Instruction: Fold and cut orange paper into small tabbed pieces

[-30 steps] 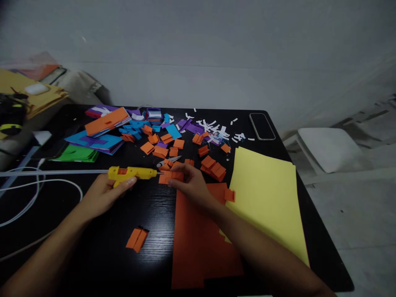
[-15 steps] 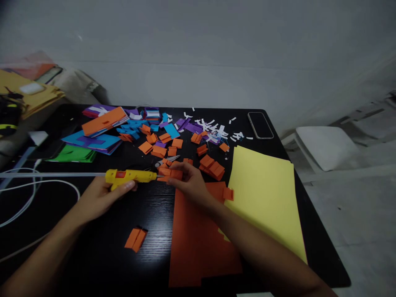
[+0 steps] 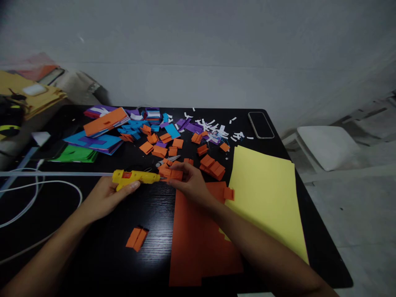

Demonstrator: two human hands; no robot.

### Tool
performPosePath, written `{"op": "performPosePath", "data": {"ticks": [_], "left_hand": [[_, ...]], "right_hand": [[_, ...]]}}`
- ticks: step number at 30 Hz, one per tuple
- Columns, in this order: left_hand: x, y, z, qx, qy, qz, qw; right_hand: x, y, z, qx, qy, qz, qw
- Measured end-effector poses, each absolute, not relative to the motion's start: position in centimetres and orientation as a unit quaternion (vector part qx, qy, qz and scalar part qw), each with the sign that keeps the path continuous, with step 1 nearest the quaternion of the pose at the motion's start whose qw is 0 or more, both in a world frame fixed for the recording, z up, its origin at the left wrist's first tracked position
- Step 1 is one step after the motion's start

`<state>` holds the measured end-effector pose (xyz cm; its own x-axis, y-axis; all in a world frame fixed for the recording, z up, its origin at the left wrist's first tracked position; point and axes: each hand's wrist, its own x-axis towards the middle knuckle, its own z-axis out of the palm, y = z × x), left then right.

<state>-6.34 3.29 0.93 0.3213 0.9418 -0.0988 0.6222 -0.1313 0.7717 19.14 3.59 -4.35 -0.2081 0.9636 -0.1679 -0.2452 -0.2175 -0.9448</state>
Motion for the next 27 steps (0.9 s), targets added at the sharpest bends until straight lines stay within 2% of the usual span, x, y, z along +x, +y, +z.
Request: {"op": "performPosePath", "data": {"ticks": [12, 18, 22, 27], "left_hand": [[-7.7, 3.8, 1.3, 0.689, 0.589, 0.213, 0.365], [-8.4, 4.2, 2.6, 0.642, 0.663, 0.206, 0.324], [-9.2, 4.3, 3.7, 0.608, 0.698, 0.2, 0.321], [-10.5, 3.2, 4.3, 0.61, 0.72, 0.149, 0.296]], "right_hand": [[19.2, 3.6, -4.4, -0.435, -0.4, 0.66, 0.464], [19.2, 3.7, -4.3, -0.432, -0.405, 0.656, 0.467], [19.4, 3.6, -3.4, -0.429, -0.457, 0.645, 0.438], [19.7, 3.3, -2.9, -0.448, -0.592, 0.572, 0.35]]}}
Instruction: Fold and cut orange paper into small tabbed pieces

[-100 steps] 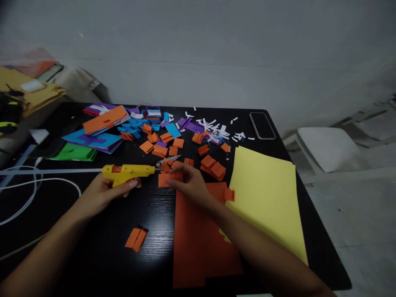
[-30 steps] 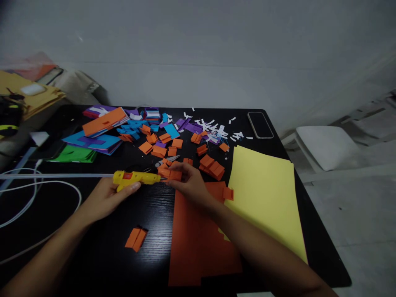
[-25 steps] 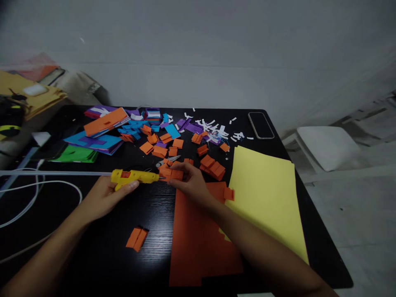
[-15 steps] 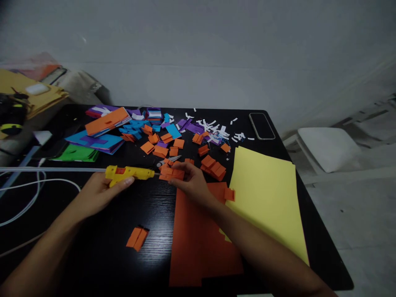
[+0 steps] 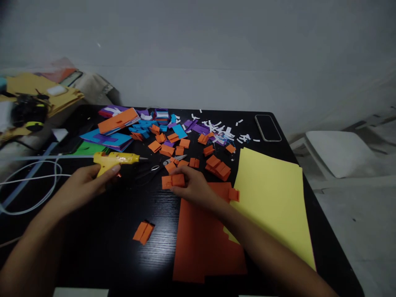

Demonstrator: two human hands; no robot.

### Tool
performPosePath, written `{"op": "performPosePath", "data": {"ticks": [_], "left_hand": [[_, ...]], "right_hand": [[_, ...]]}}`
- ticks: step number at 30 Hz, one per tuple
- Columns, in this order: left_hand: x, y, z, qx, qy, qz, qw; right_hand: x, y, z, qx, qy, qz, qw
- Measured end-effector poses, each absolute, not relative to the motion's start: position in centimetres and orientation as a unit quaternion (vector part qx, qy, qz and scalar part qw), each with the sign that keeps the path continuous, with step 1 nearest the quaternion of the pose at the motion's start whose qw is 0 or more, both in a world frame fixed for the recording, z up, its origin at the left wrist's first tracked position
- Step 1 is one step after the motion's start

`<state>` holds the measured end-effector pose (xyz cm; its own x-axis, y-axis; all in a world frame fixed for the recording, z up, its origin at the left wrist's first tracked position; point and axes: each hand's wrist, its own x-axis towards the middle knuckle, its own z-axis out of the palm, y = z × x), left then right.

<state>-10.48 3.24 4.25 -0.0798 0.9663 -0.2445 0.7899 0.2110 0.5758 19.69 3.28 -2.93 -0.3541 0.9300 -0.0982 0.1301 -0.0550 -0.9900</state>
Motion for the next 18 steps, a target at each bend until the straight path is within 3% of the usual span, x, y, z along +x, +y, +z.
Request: {"op": "performPosePath", "data": {"ticks": [8, 14, 18], "left_hand": [[-12.4, 1.5, 3.1, 0.61, 0.771, 0.058, 0.175], [-12.6, 1.6, 3.4, 0.561, 0.801, 0.021, 0.206], [-13.2, 1.4, 3.3, 0.551, 0.809, 0.026, 0.2]], "right_hand": [[19.6, 2.8, -2.6, -0.439, -0.749, 0.405, 0.286], [19.6, 2.5, -2.1, -0.432, -0.804, 0.343, 0.223], [19.9, 2.6, -1.9, -0.428, -0.8, 0.354, 0.225]]}}
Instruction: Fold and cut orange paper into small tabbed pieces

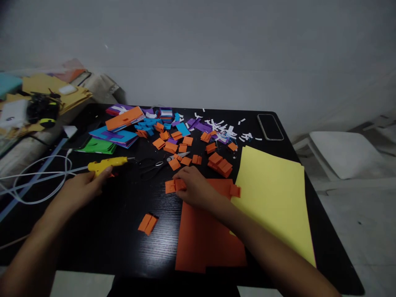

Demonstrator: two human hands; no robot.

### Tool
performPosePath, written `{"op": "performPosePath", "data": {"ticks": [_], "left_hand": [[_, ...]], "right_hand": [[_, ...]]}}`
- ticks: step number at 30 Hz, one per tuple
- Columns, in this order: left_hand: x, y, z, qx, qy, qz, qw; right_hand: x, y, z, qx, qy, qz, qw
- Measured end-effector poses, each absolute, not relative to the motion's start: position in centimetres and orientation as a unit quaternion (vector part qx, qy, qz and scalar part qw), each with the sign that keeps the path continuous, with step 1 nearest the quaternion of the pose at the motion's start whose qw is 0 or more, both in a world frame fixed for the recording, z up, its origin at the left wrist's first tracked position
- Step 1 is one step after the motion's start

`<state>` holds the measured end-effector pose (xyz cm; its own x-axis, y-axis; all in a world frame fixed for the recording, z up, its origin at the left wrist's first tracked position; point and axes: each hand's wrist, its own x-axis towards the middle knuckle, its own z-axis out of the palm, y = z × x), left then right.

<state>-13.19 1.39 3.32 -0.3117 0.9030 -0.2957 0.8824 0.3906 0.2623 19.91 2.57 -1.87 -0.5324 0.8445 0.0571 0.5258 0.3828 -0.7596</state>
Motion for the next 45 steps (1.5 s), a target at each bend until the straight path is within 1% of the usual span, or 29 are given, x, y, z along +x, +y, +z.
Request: {"op": "performPosePath", "data": {"ticks": [6, 9, 10, 11, 12, 13, 15, 17, 19, 25, 27, 31, 34, 37, 40, 45], "left_hand": [[-13.7, 0.7, 3.4, 0.593, 0.8, -0.003, 0.09], [-12.8, -0.7, 3.9, 0.617, 0.784, 0.065, 0.005], [-12.3, -1.4, 4.0, 0.649, 0.754, 0.101, 0.015], [-11.7, -2.1, 4.0, 0.695, 0.703, 0.138, 0.057], [-10.9, -2.8, 3.9, 0.751, 0.627, 0.157, 0.136], [-10.2, -3.5, 3.6, 0.79, 0.553, 0.149, 0.22], [-8.6, -4.8, 2.9, 0.821, 0.464, 0.113, 0.314], [-7.4, -5.8, 2.0, 0.825, 0.439, 0.101, 0.343], [-6.7, -6.2, 1.4, 0.813, 0.446, 0.095, 0.363], [-6.1, -5.9, 1.0, 0.764, 0.467, 0.124, 0.427], [-5.8, -5.8, 1.0, 0.745, 0.478, 0.143, 0.442], [-4.8, -5.5, 0.9, 0.702, 0.507, 0.206, 0.456], [-4.0, -5.2, 0.8, 0.694, 0.503, 0.25, 0.45], [-3.3, -4.9, 0.7, 0.69, 0.49, 0.267, 0.461], [-2.9, -4.8, 0.9, 0.702, 0.481, 0.27, 0.451], [-2.6, -4.9, 1.9, 0.805, 0.407, 0.268, 0.338]], "right_hand": [[20.6, 2.3, -0.7, -0.425, -0.791, 0.364, 0.245], [20.8, 1.9, -0.5, -0.411, -0.794, 0.363, 0.262], [20.9, 1.7, -0.6, -0.405, -0.797, 0.361, 0.266], [20.9, 1.5, -0.6, -0.401, -0.799, 0.357, 0.269], [20.9, 1.3, -0.6, -0.4, -0.802, 0.352, 0.271], [20.9, 1.0, -0.6, -0.4, -0.803, 0.346, 0.275], [20.9, 0.4, -0.5, -0.402, -0.801, 0.338, 0.285], [20.7, -0.5, -0.3, -0.396, -0.799, 0.353, 0.285], [20.5, -1.5, -0.1, -0.385, -0.795, 0.383, 0.27], [19.1, -4.0, -0.2, -0.376, -0.768, 0.473, 0.213], [18.5, -4.5, -0.2, -0.383, -0.738, 0.513, 0.215], [17.7, -4.7, -0.2, -0.382, -0.625, 0.64, 0.232], [17.6, -4.4, -0.7, -0.373, -0.53, 0.719, 0.25], [17.8, -4.0, -1.4, -0.357, -0.439, 0.782, 0.26], [17.8, -3.9, -1.6, -0.375, -0.394, 0.796, 0.265], [17.7, -3.7, -1.5, -0.431, -0.386, 0.752, 0.316]]}}
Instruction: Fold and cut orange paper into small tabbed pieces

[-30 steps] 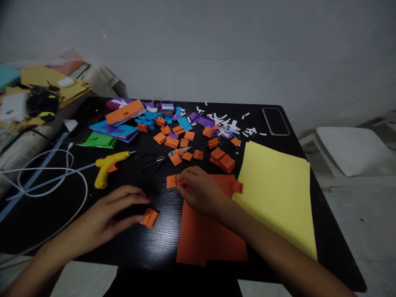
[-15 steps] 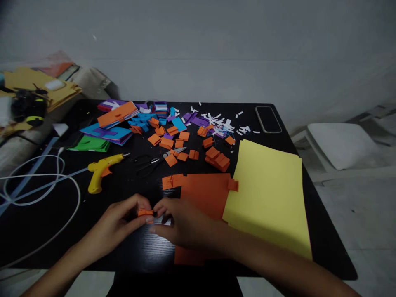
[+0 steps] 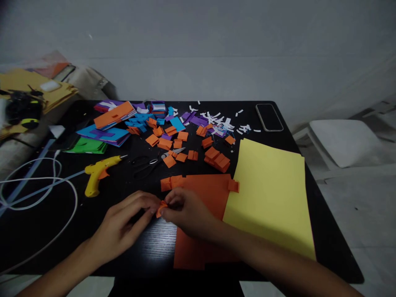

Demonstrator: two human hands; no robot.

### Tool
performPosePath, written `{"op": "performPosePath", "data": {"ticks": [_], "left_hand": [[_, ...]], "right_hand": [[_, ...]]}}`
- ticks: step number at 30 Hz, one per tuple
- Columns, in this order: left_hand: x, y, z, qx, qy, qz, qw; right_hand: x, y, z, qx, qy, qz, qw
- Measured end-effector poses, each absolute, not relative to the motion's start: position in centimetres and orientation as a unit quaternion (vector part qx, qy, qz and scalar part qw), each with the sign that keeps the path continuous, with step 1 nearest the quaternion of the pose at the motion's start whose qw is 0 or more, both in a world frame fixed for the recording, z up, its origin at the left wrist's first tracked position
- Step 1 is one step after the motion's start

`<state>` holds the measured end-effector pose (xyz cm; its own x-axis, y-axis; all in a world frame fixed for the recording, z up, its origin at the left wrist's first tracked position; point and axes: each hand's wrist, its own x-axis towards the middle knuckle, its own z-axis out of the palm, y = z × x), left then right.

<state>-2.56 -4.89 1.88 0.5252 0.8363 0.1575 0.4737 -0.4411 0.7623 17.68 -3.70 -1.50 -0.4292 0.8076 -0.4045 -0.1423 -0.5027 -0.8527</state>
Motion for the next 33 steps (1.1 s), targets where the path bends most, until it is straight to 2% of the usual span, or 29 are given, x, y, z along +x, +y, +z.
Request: {"op": "performPosePath", "data": {"ticks": [5, 9, 17, 21, 25, 33], "left_hand": [[-2.1, -4.6, 1.6, 0.861, 0.391, 0.239, 0.221], [-1.9, -4.2, 1.0, 0.869, 0.393, 0.252, 0.163], [-1.9, -3.3, 1.0, 0.862, 0.39, 0.263, 0.189], [-3.0, -1.8, 1.0, 0.847, 0.424, 0.259, 0.189], [-4.0, -0.5, 0.5, 0.839, 0.431, 0.259, 0.207], [-3.7, 0.3, -1.0, 0.838, 0.422, 0.249, 0.241]], "right_hand": [[17.8, -3.0, -0.9, -0.441, -0.403, 0.718, 0.358], [18.0, -2.5, -0.3, -0.472, -0.424, 0.691, 0.347], [18.6, -2.3, -0.3, -0.487, -0.499, 0.635, 0.332], [19.9, -1.0, -0.8, -0.491, -0.626, 0.486, 0.362], [21.0, 0.2, -2.3, -0.419, -0.764, 0.32, 0.372], [20.8, 0.4, -4.2, -0.338, -0.842, 0.238, 0.346]]}}
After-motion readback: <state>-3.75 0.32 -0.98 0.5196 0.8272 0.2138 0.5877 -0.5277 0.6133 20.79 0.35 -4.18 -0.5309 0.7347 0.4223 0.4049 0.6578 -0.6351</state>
